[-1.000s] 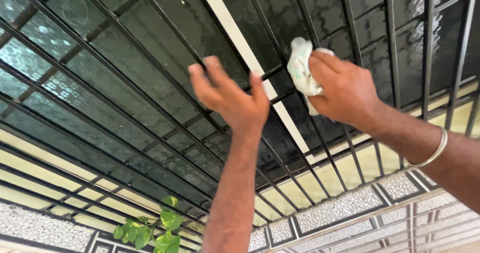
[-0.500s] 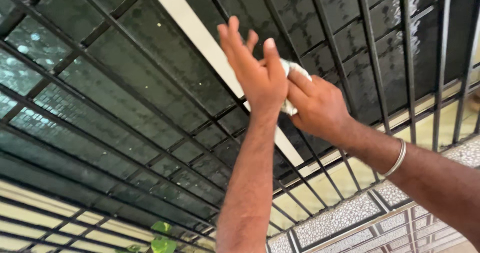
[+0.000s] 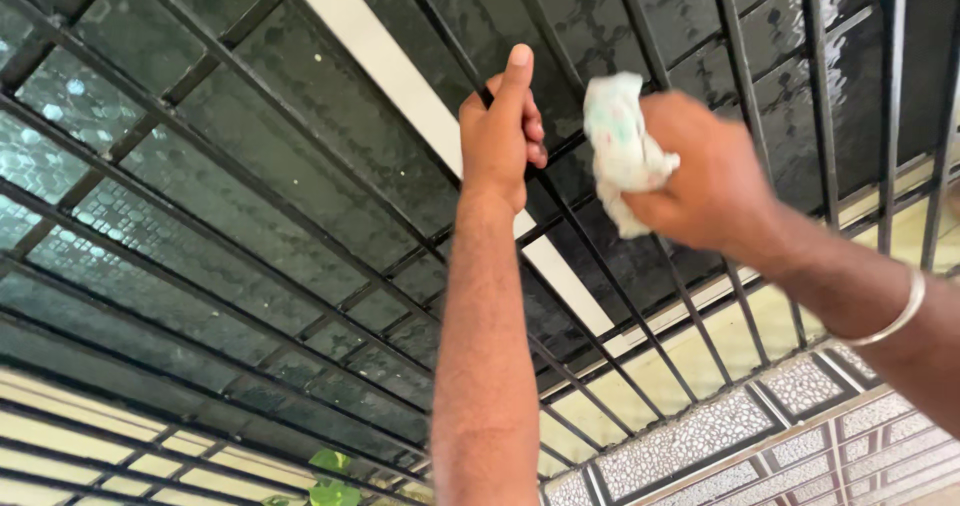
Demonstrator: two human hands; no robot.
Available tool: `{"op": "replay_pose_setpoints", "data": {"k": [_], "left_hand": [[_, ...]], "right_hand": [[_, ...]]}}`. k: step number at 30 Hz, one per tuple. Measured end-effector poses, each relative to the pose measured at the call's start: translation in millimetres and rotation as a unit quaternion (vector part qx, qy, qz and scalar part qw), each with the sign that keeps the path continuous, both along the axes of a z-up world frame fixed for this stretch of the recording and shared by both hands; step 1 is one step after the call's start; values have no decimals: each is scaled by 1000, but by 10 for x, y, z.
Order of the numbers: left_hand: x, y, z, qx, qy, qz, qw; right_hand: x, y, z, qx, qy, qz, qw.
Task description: The person wipes a black metal window grille with a white cloth. They systematically clean the vertical and horizontal bars of the grille, moving from the top section downwards while holding the cloth in their right hand.
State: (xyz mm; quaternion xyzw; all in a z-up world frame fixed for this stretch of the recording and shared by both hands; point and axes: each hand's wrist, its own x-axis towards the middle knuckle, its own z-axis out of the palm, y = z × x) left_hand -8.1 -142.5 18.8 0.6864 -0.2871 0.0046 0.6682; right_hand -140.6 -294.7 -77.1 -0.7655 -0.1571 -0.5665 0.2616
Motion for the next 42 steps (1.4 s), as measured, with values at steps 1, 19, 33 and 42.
{"op": "replay_pose_setpoints", "data": {"k": [1, 19, 33, 42], "left_hand": [[29, -12, 25, 29, 16, 3, 999], [-64, -3, -1, 12, -19, -110, 994], [-52, -4, 5, 13, 3, -107, 994], [-15, -10, -5, 1, -2, -127, 992]], "right_hand": [[-12, -58, 83, 14, 14, -34, 999], [37, -17, 386, -44, -21, -147, 988], [-59, 140, 160, -63, -50, -160, 984], [-112, 271, 355, -99, -40, -219, 970]]}}
